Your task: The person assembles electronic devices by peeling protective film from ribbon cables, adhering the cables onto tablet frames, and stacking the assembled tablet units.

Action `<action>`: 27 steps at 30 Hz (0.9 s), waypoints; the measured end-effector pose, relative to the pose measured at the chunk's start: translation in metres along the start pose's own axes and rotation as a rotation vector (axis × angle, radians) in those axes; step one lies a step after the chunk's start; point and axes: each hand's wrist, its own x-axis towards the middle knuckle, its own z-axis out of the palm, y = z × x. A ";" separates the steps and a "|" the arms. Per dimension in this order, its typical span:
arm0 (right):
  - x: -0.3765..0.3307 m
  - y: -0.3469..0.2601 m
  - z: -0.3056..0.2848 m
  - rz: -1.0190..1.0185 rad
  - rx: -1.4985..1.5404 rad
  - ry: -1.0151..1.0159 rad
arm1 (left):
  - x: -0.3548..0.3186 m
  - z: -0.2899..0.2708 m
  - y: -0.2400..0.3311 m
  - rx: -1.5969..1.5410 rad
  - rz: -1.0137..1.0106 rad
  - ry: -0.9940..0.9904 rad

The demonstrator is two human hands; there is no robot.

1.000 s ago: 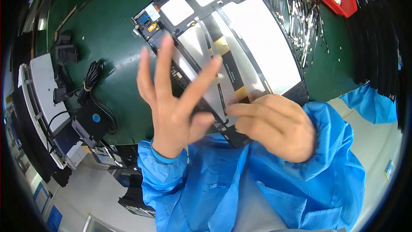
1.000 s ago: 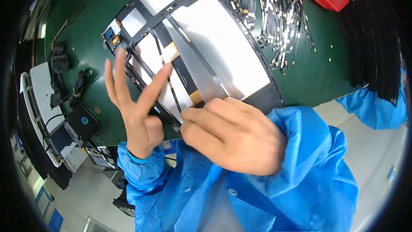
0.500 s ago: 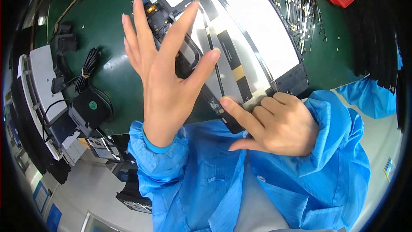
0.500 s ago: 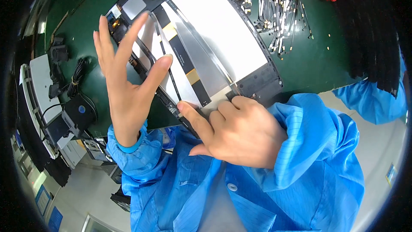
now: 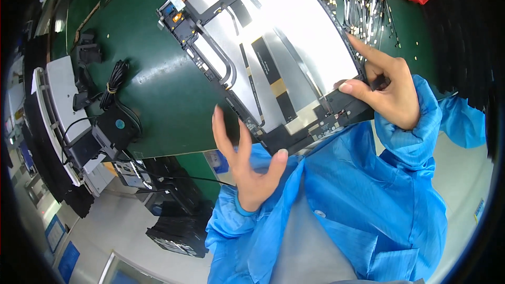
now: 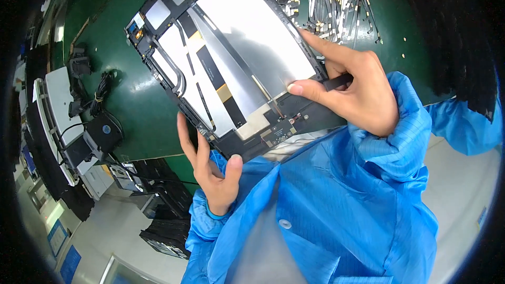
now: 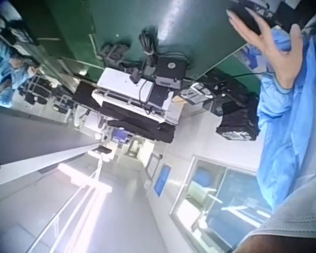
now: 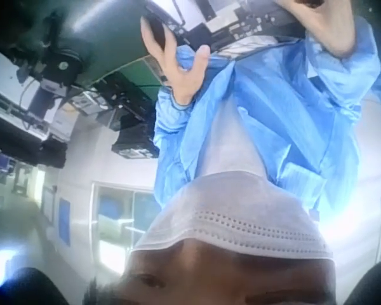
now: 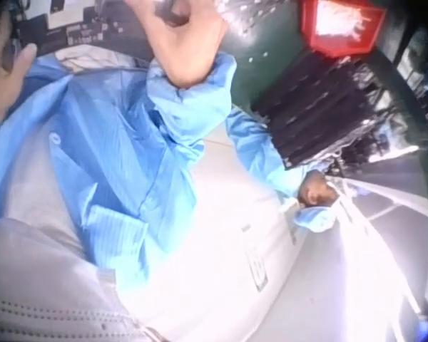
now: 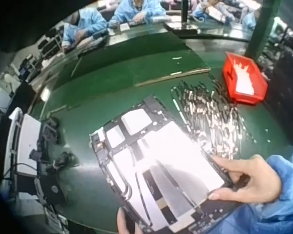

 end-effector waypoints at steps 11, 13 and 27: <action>0.013 -0.023 -0.014 -0.304 0.662 0.025 | 0.098 -0.069 0.041 -1.183 -0.110 0.087; 0.011 -0.014 -0.019 -0.248 0.600 0.029 | 0.161 -0.081 0.021 -1.077 -0.079 0.037; -0.004 0.028 -0.030 0.009 0.383 0.211 | 0.404 -0.058 -0.031 -0.365 -0.037 0.122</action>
